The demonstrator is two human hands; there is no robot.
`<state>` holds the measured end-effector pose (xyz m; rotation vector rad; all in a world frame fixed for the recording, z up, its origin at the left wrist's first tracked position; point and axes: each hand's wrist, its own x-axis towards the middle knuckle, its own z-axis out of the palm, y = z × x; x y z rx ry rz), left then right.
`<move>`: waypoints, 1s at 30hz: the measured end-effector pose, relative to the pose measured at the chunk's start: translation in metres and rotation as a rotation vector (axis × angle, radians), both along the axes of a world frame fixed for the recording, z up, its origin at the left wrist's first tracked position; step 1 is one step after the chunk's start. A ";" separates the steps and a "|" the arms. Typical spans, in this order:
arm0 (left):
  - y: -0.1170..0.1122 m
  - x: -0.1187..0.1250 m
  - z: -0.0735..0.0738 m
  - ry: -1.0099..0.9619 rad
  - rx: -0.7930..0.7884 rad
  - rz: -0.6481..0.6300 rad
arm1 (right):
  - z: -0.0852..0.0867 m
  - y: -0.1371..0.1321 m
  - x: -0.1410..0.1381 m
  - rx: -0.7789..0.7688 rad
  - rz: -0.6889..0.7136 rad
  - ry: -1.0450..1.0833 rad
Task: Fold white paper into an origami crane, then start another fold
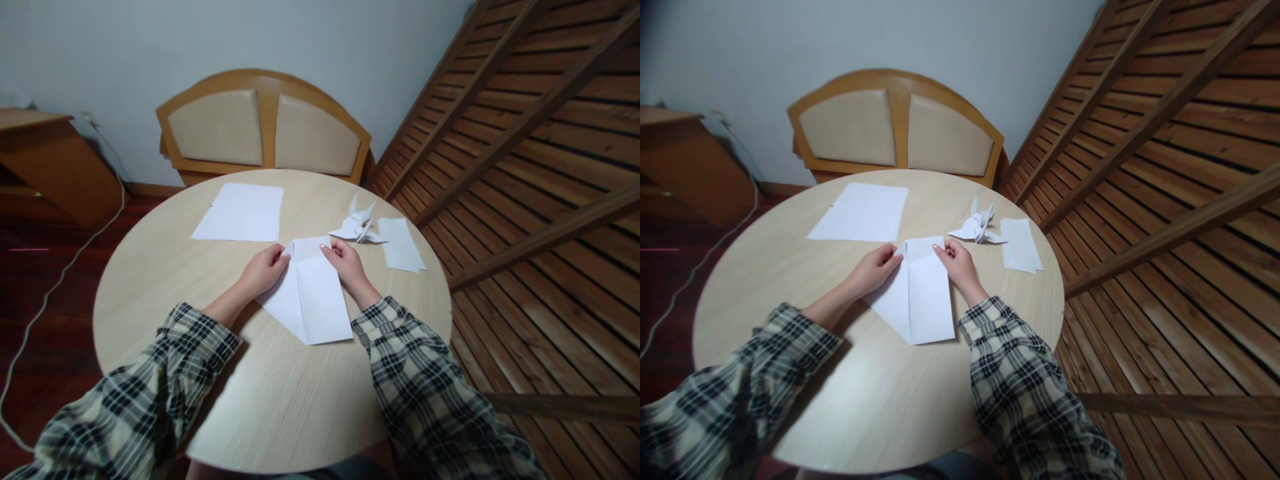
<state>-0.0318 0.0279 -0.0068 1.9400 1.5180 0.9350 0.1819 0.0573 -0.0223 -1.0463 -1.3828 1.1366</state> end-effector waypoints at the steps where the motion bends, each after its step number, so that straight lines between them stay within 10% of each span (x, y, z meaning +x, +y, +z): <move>1: 0.000 0.000 0.000 0.012 -0.004 0.006 | 0.000 0.001 0.000 -0.016 0.010 0.017; 11: -0.011 0.007 0.005 0.218 0.021 -0.001 | 0.003 0.004 0.018 0.027 0.134 -0.184; 30: -0.023 0.017 -0.001 0.757 0.233 -0.060 | 0.001 0.006 0.013 0.149 -0.083 -0.654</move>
